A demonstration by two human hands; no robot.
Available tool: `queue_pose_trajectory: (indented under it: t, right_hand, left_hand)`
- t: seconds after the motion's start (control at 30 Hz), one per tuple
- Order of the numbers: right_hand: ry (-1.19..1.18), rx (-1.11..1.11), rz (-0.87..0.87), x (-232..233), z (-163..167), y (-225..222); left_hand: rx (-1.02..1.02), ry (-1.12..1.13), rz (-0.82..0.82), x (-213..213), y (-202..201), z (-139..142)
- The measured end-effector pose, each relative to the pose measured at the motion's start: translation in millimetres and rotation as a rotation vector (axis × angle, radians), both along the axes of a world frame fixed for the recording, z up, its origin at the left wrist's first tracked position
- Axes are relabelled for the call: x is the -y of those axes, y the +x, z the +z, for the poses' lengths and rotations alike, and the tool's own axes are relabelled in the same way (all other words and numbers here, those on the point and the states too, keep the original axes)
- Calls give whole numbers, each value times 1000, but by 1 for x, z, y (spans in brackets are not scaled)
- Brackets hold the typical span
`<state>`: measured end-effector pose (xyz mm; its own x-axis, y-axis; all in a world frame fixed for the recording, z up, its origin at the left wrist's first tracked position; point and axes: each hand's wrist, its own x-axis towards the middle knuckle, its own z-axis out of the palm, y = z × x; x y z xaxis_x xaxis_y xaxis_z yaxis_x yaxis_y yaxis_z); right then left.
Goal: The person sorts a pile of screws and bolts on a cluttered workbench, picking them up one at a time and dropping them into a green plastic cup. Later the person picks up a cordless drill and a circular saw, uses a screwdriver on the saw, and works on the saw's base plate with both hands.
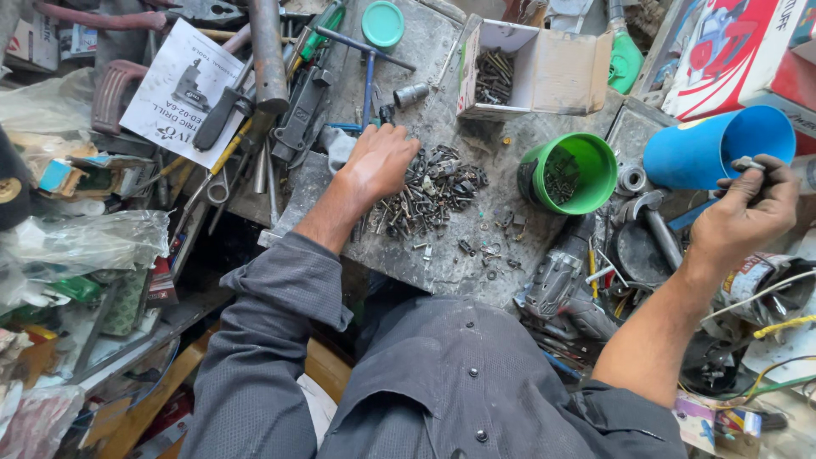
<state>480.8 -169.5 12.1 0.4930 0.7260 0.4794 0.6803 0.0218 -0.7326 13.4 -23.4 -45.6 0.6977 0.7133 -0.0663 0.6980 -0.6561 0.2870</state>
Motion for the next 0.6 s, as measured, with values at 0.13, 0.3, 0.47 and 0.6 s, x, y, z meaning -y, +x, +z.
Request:
queue_pose_trajectory:
  t: [0.13,0.3,0.47,0.6]
  right_hand:
    - [16,71,12,-2,4,3]
    - [15,282,3,-3,10,5]
    - [-6,280,-91,-3,9,11]
    - [20,240,-56,-6,7,18]
  left_hand:
    - [-5,-4,5,0,0,-1]
    - [2,-4,8,-1,0,0]
    - [-6,-13,9,-1,1,2]
    - [-14,-24,11,-1,2,3]
